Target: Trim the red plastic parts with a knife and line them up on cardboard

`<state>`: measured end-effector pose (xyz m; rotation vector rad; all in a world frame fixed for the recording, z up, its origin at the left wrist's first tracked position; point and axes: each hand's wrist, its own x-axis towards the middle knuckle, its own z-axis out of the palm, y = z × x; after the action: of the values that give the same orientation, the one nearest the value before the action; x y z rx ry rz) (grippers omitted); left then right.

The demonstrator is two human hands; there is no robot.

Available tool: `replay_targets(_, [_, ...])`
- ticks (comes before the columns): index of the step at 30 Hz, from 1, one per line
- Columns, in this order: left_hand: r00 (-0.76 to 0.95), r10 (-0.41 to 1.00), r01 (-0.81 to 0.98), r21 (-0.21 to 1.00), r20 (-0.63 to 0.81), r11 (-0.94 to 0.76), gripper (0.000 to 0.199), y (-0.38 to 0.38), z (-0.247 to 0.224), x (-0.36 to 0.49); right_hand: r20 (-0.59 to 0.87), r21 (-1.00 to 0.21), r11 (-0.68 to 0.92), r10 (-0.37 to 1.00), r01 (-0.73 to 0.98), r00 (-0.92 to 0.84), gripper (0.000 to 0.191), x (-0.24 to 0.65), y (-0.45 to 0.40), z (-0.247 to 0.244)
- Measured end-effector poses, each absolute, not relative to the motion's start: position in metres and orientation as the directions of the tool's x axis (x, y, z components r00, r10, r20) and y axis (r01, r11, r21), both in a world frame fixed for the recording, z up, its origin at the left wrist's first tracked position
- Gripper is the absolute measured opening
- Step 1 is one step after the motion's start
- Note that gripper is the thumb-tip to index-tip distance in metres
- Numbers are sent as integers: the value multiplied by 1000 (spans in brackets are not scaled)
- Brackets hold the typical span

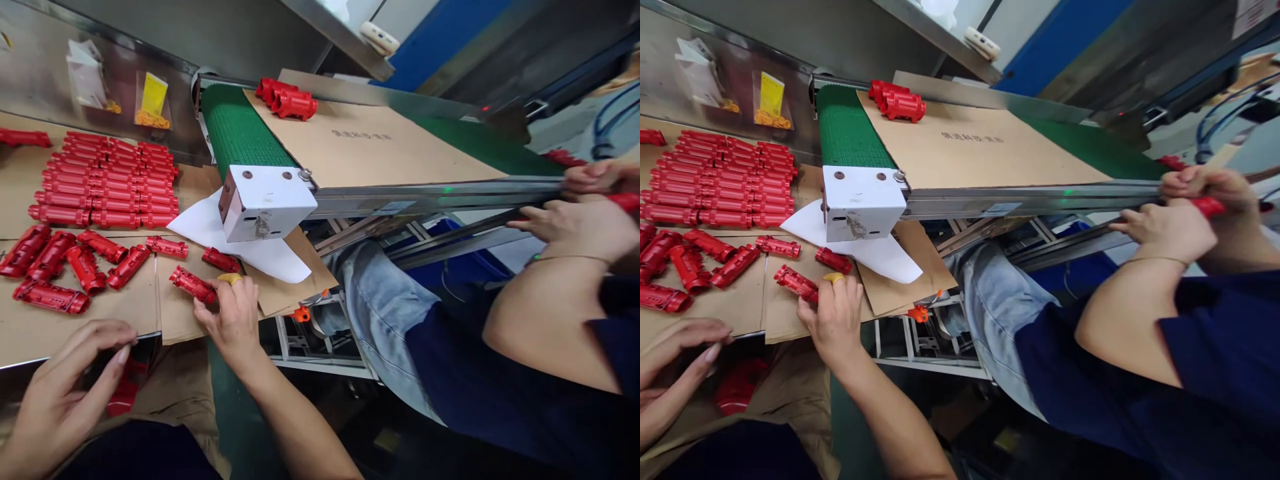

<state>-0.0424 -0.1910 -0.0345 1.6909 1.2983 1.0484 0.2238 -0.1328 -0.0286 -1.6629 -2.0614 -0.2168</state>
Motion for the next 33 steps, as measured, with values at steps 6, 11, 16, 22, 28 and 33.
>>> replay_targets(6, [90, 947, -223, 921, -308, 320, 67, -144, -15, 19, 455, -391, 328, 881, 860, -130, 23, 207, -155, -9])
replay_targets(11, [195, 882, -407, 783, -428, 470, 54, -133, -7, 30, 335, -538, 329, 928, 776, -162, 23, 230, -139, -6])
replay_targets(16, [222, 825, -463, 688, -520, 559, 70, -140, -1, 24, 366, -268, 198, 926, 943, -90, 29, 264, -97, -31])
replay_targets(22, [213, 820, -488, 670, -531, 560, 70, -144, -4, 20, 351, -159, 131, 934, 979, -68, 38, 258, -83, -45])
replay_targets(28, [199, 837, -496, 684, -510, 534, 67, -146, -10, 15, 299, -172, 121, 952, 978, -65, 28, 254, -90, -37])
replay_targets(33, [192, 832, -514, 669, -521, 537, 69, -146, -6, 15, 253, -331, 151, 965, 931, -67, 34, 257, -99, -41])
